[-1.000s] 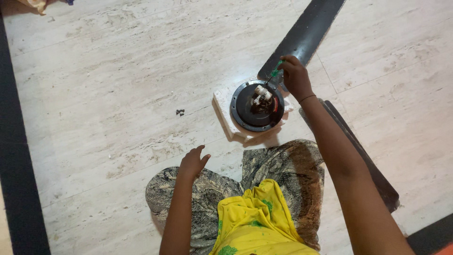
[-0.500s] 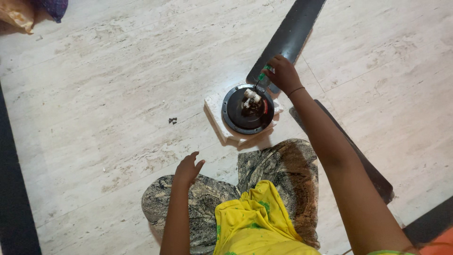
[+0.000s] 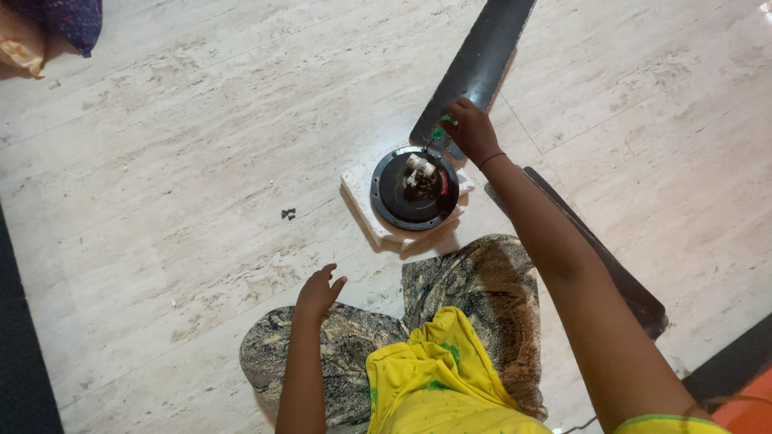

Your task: The person sits on the floor and uses a screwdriver to attach fan blades to the motor housing. They secure each blade with screws, tightening them in sequence.

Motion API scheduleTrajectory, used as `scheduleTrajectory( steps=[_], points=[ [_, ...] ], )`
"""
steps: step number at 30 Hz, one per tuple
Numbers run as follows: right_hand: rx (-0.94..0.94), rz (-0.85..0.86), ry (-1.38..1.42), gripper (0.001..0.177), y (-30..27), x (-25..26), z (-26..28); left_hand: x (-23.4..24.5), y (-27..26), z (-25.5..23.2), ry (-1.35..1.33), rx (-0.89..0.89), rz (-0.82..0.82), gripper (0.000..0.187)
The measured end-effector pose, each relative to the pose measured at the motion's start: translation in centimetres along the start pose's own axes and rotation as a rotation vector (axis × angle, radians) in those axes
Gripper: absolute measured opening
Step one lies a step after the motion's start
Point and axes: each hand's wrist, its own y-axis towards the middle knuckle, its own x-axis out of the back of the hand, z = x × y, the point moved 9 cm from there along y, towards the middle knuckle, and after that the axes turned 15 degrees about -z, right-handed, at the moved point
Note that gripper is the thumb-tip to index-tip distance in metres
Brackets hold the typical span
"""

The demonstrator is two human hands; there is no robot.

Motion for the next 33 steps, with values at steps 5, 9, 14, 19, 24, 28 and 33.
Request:
scheduleTrajectory(
  steps=[5, 9, 14, 19, 24, 28, 33],
  points=[
    [0.072, 0.017, 0.043, 0.022, -0.4, -0.4, 0.5, -0.4, -0.3, 0.5, -0.033, 0.142, 0.087, 0.061],
    [0.13, -0.018, -0.018, 0.026, -0.6, 0.0, 1.4, -0.2, 0.2, -0.1, 0.001, 0.026, 0.027, 0.06],
    [0.005, -0.005, -0.034, 0.021, -0.6, -0.3, 0.8, -0.4, 0.3, 0.4, -0.022, 0.027, 0.011, 0.06],
    [0.11, -0.07, 0.041, 0.017, -0.1, -0.5, 1.9, -0.2, 0.2, 0.3, -0.029, 0.023, -0.005, 0.06],
    [0.079, -0.027, 0.046, 0.014, -0.5, -0.7, 1.8, -0.1, 0.3, 0.4, -0.055, 0.025, -0.025, 0.06],
    [0.175, -0.072, -0.032, 0.024, -0.8, 0.2, 2.9, -0.2, 0.4, 0.4, -0.031, -0.005, -0.03, 0.06],
    [0.098, 0.006, -0.058, 0.026, -1.0, -0.2, 2.2, 0.1, 0.1, 0.7, -0.038, -0.009, -0.045, 0.061]
  ],
)
